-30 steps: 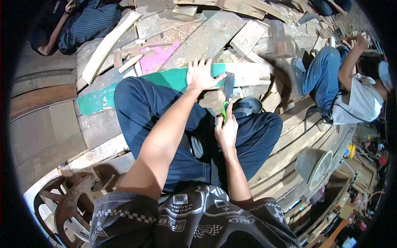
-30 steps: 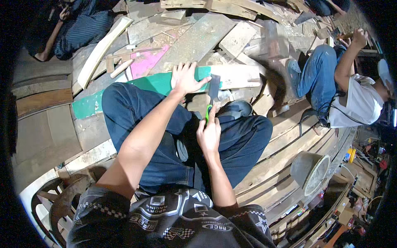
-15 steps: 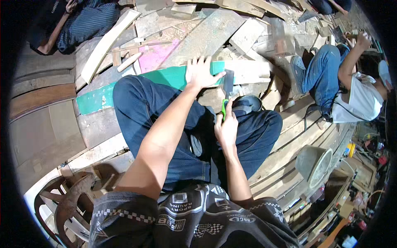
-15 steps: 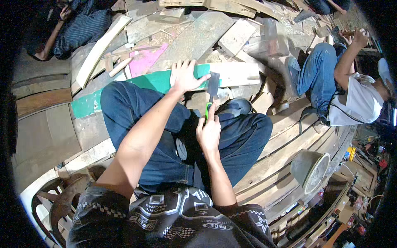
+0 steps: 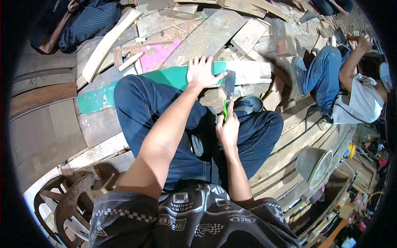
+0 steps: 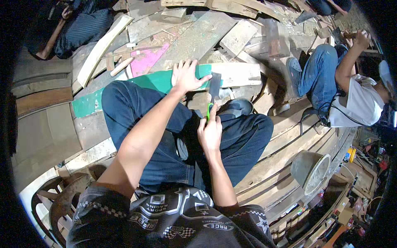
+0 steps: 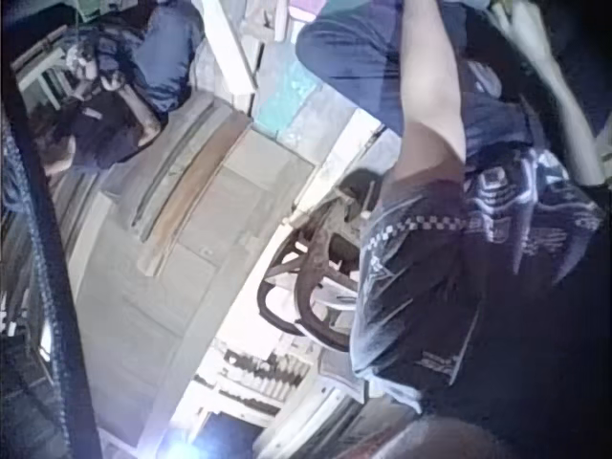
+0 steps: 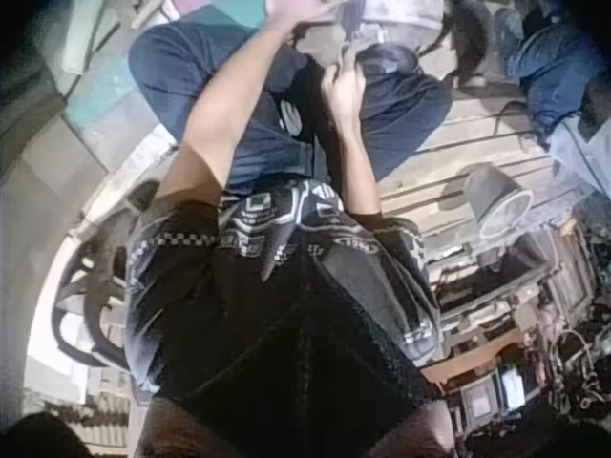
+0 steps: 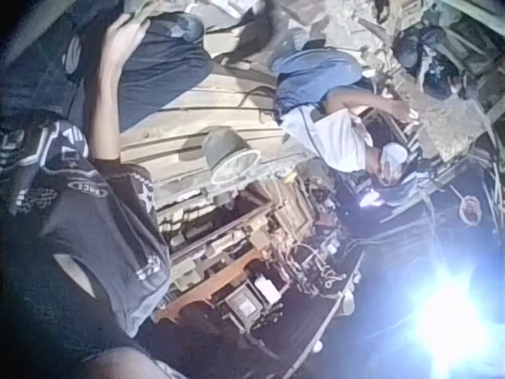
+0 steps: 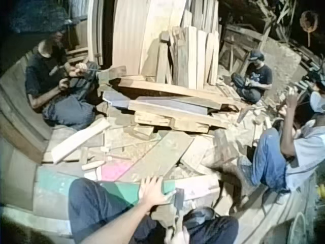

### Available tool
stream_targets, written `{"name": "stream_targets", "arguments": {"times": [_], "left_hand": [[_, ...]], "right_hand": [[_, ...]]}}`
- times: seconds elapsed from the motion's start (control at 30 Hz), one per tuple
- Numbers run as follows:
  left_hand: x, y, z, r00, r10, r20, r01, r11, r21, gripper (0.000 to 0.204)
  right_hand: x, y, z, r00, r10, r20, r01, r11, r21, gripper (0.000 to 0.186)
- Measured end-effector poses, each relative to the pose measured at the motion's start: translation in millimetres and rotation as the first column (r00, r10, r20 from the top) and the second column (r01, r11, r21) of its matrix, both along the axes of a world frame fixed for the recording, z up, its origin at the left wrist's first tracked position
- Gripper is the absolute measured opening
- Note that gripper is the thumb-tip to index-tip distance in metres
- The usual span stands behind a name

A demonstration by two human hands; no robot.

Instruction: The person is using a chisel to carve or shape a piece of wood while sitting on a workshop floor.

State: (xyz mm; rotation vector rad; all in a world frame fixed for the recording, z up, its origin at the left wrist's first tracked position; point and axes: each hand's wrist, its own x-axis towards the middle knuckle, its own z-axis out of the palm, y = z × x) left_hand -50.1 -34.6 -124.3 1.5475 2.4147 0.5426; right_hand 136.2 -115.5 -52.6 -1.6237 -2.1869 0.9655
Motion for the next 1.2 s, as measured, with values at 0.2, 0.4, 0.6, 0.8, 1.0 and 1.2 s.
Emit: {"name": "stream_targets", "arguments": {"times": [0.2,0.4,0.6,0.8,1.0,1.2], "left_hand": [[-2.6,1.2,-6.0,1.000,0.016,-0.014,-0.014,0.994,0.108,0.090],[0.1,1.0,-1.1,0.999,0.009,-0.053,-0.006,0.999,0.048,0.091],[2.4,-3.6,-3.4,0.998,0.011,-0.060,-0.008,0.998,0.058,0.090],[-1.4,0.2,-0.1,1.000,-0.001,0.024,0.001,1.000,0.013,0.088],[-1.4,2.0,-4.1,0.998,0.008,-0.055,-0.004,0.998,0.068,0.088],[0.2,3.0,-1.9,0.997,0.014,-0.079,-0.015,1.000,-0.003,0.086]], "right_hand": [[-2.7,5.4,3.8,1.000,0.007,0.018,-0.007,1.000,0.000,0.065],[1.7,3.7,-2.8,1.000,0.009,-0.003,-0.009,1.000,-0.008,0.066],[1.9,-0.7,4.2,0.999,0.001,0.039,0.001,0.999,-0.049,0.064],[3.1,-2.3,3.5,0.999,0.006,0.039,-0.005,1.000,-0.025,0.063],[2.2,-4.7,0.5,0.999,0.009,-0.046,-0.007,0.999,0.042,0.062],[0.9,-5.2,-0.7,0.996,-0.037,-0.086,0.031,0.997,-0.069,0.062]]}}
